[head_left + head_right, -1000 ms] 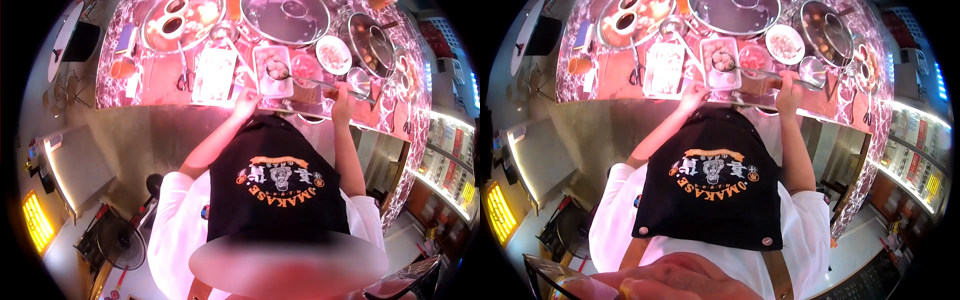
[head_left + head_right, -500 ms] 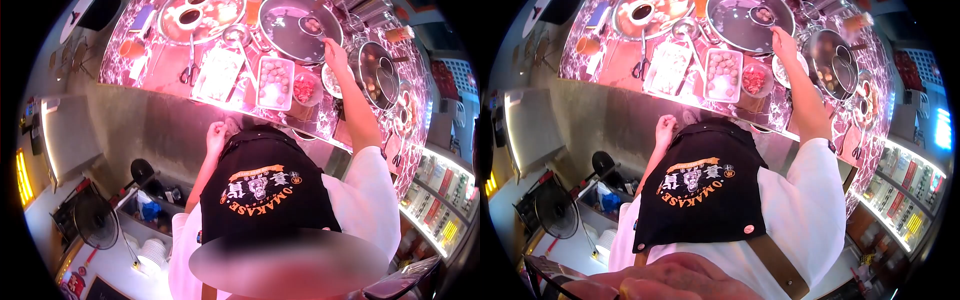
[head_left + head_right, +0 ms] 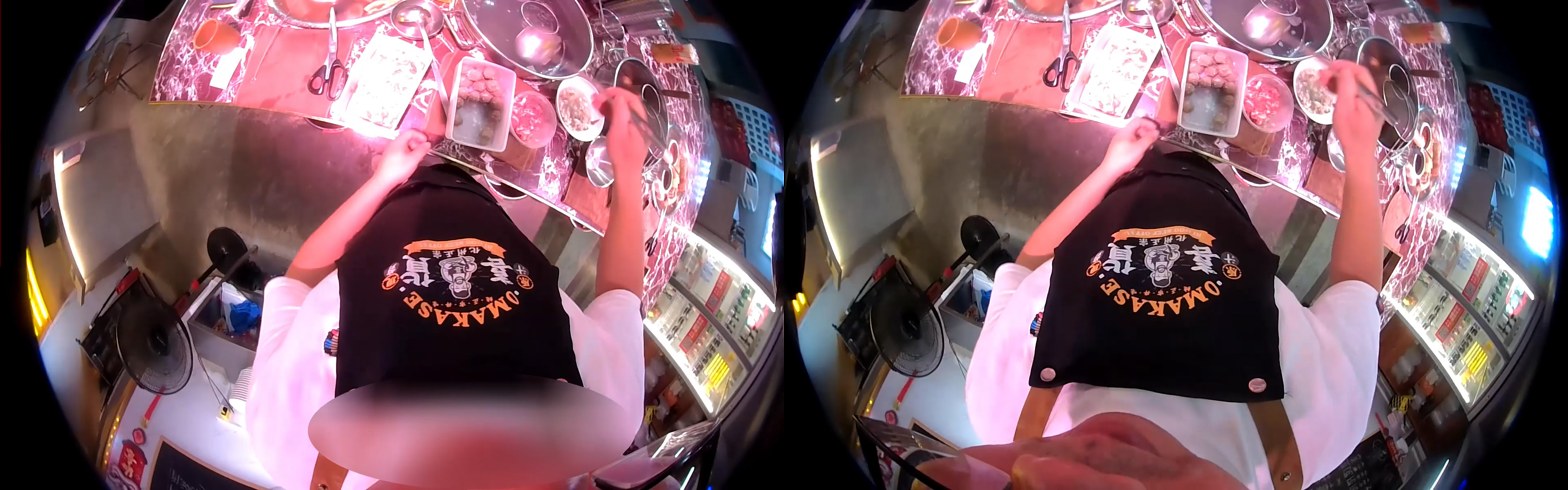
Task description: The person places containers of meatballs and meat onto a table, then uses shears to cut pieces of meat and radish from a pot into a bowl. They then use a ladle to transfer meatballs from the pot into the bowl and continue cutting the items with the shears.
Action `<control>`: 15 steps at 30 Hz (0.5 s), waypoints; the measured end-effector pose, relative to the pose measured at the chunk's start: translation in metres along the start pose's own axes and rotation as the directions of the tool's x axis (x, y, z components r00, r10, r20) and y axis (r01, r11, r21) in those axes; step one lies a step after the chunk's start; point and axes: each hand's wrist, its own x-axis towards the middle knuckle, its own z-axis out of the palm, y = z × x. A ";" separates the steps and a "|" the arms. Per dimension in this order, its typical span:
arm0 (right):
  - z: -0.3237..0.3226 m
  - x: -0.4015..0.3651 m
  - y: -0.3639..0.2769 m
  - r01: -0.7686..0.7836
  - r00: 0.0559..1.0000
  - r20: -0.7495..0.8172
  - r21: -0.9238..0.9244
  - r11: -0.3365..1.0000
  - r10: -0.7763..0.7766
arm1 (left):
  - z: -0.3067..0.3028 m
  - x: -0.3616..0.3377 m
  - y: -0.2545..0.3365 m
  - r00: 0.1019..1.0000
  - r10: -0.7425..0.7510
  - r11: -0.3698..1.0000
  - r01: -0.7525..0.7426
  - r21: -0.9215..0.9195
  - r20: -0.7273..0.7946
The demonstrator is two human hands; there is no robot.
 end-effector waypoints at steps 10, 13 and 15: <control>0.103 -0.090 -0.058 0.199 0.902 0.430 -0.341 0.919 -0.035 | 0.032 0.041 0.035 0.992 0.089 0.982 -0.102 0.157 0.084; 0.094 -0.094 -0.032 -0.017 0.920 0.370 -0.296 0.955 0.132 | 0.032 0.045 0.027 0.991 0.061 0.992 -0.073 0.104 0.116; 0.070 -0.086 -0.021 -0.150 0.934 0.310 -0.115 0.982 0.178 | 0.031 0.046 0.027 0.991 0.059 0.995 -0.068 0.077 0.122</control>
